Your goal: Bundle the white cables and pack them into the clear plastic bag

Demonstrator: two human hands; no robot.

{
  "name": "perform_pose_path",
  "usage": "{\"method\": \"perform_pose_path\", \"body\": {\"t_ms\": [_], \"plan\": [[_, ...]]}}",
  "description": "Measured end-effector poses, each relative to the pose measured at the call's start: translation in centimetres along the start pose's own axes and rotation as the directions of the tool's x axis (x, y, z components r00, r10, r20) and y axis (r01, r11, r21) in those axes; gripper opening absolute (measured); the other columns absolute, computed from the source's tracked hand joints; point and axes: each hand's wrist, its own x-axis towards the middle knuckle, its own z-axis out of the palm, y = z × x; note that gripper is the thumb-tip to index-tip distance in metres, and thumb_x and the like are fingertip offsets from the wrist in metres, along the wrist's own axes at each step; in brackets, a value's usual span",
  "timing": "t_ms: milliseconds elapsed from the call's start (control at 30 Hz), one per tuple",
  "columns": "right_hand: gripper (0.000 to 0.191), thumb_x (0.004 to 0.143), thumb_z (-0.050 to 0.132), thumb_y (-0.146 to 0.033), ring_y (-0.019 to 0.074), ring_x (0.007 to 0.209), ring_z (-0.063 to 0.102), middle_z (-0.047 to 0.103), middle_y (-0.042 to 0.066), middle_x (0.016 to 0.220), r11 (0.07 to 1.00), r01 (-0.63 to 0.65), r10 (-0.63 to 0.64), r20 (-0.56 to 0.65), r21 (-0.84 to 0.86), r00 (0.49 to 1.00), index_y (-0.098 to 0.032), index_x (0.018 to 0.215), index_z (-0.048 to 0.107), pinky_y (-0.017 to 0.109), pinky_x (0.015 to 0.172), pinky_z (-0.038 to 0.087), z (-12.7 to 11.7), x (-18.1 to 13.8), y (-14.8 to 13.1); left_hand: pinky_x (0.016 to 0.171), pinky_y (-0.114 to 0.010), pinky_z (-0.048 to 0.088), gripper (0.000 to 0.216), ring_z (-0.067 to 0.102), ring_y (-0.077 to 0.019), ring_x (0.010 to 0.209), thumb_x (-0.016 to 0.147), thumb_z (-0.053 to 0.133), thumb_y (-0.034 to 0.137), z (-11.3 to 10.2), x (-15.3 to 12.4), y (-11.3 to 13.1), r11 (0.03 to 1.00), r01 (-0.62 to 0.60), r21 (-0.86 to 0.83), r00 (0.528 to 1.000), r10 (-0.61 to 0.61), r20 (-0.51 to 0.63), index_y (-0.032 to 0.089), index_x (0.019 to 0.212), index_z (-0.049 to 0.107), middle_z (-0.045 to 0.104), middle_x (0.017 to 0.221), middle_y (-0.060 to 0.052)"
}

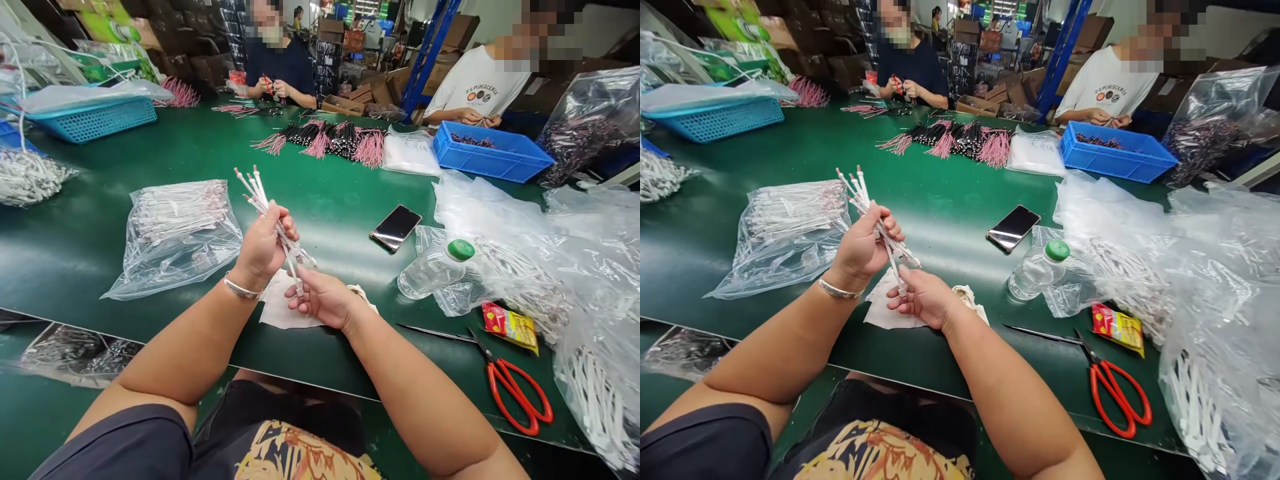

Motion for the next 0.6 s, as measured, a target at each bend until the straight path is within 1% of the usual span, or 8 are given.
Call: {"method": "perform_pose_path", "body": {"t_ms": [100, 200, 267, 300, 367, 433, 533, 600], "plan": [[0.042, 0.081, 0.062, -0.032, 0.0087, 0.051, 0.057, 0.056, -0.001, 0.072, 0.931, 0.155, -0.221, -0.173, -0.329, 0.960, -0.016, 0.116, 0.046, 0.018, 0.046, 0.045, -0.1, 0.2, 0.7, 0.051, -0.021, 0.042, 0.026, 0.046, -0.0071, 0.048, 0.085, 0.057, 0.039, -0.1, 0.4, 0.1, 0.999, -0.051, 0.005, 0.996, 0.051, -0.078, 0.017, 0.072, 0.053, 0.048, 0.055, 0.004], [0.071, 0.074, 0.067, -0.033, 0.0109, 0.059, 0.057, 0.057, 0.003, 0.093, 0.740, 0.252, -0.528, -0.306, -0.623, 0.793, -0.023, 0.133, 0.030, 0.030, 0.062, 0.052, -0.5, 0.3, 1.2, 0.052, -0.021, 0.043, 0.026, 0.047, -0.0074, 0.049, 0.085, 0.057, 0.040, -0.1, 0.6, -0.2, 0.999, -0.036, -0.006, 0.996, 0.036, -0.088, 0.017, 0.073, 0.054, 0.049, 0.057, 0.004], [0.087, 0.072, 0.068, -0.033, 0.0138, 0.075, 0.059, 0.050, 0.010, 0.118, 0.614, 0.301, -0.669, -0.278, -0.730, 0.690, -0.026, 0.142, 0.016, 0.036, 0.080, 0.050, -0.7, 0.3, 1.3, 0.053, -0.021, 0.044, 0.026, 0.048, -0.0073, 0.049, 0.086, 0.056, 0.039, 0.2, 0.4, -0.6, 1.000, -0.004, -0.021, 0.998, 0.002, -0.066, 0.016, 0.073, 0.054, 0.049, 0.057, 0.004], [0.090, 0.073, 0.068, -0.033, 0.0162, 0.085, 0.059, 0.044, 0.012, 0.127, 0.561, 0.324, -0.709, -0.240, -0.761, 0.663, -0.026, 0.144, 0.013, 0.037, 0.088, 0.047, -0.8, 0.2, 1.2, 0.053, -0.021, 0.044, 0.026, 0.048, -0.0072, 0.049, 0.086, 0.056, 0.039, 0.4, 0.2, -0.9, 0.999, 0.018, -0.030, 0.998, -0.019, -0.053, 0.016, 0.072, 0.054, 0.048, 0.057, 0.004], [0.082, 0.077, 0.063, -0.031, 0.0204, 0.105, 0.054, 0.039, 0.013, 0.134, 0.477, 0.375, -0.739, -0.131, -0.795, 0.661, -0.026, 0.144, 0.017, 0.037, 0.096, 0.041, -1.0, 0.1, 1.0, 0.054, -0.020, 0.045, 0.025, 0.049, -0.0070, 0.050, 0.085, 0.057, 0.038, 0.9, -0.4, -1.5, 0.997, 0.068, -0.044, 0.997, -0.069, -0.032, 0.017, 0.072, 0.054, 0.049, 0.058, 0.004], [0.062, 0.082, 0.056, -0.030, 0.0220, 0.111, 0.051, 0.048, 0.010, 0.128, 0.424, 0.393, -0.728, -0.048, -0.816, 0.684, -0.027, 0.138, 0.033, 0.036, 0.096, 0.040, -1.1, 0.0, 0.7, 0.055, -0.020, 0.046, 0.024, 0.050, -0.0074, 0.050, 0.084, 0.058, 0.038, 1.3, -1.1, -2.1, 0.994, 0.100, -0.033, 0.995, -0.101, -0.023, 0.017, 0.073, 0.053, 0.050, 0.059, 0.004], [0.030, 0.085, 0.050, -0.035, 0.0215, 0.090, 0.058, 0.063, 0.005, 0.098, 0.452, 0.300, -0.627, -0.060, -0.840, 0.776, -0.024, 0.112, 0.057, 0.034, 0.080, 0.045, -1.3, -0.2, 0.1, 0.057, -0.020, 0.046, 0.025, 0.053, -0.0078, 0.053, 0.083, 0.060, 0.039, 1.6, -2.0, -2.6, 0.998, 0.065, 0.023, 0.997, -0.064, -0.031, 0.017, 0.074, 0.054, 0.054, 0.061, 0.003], [0.025, 0.083, 0.054, -0.040, 0.0189, 0.075, 0.058, 0.064, 0.003, 0.085, 0.494, 0.235, -0.536, -0.081, -0.837, 0.840, -0.021, 0.097, 0.060, 0.030, 0.068, 0.044, -1.4, -0.4, -0.2, 0.059, -0.019, 0.046, 0.025, 0.054, -0.0077, 0.055, 0.083, 0.060, 0.039, 1.6, -2.4, -2.5, 0.998, 0.051, 0.048, 0.999, -0.050, -0.021, 0.017, 0.074, 0.054, 0.055, 0.062, 0.002]]}}
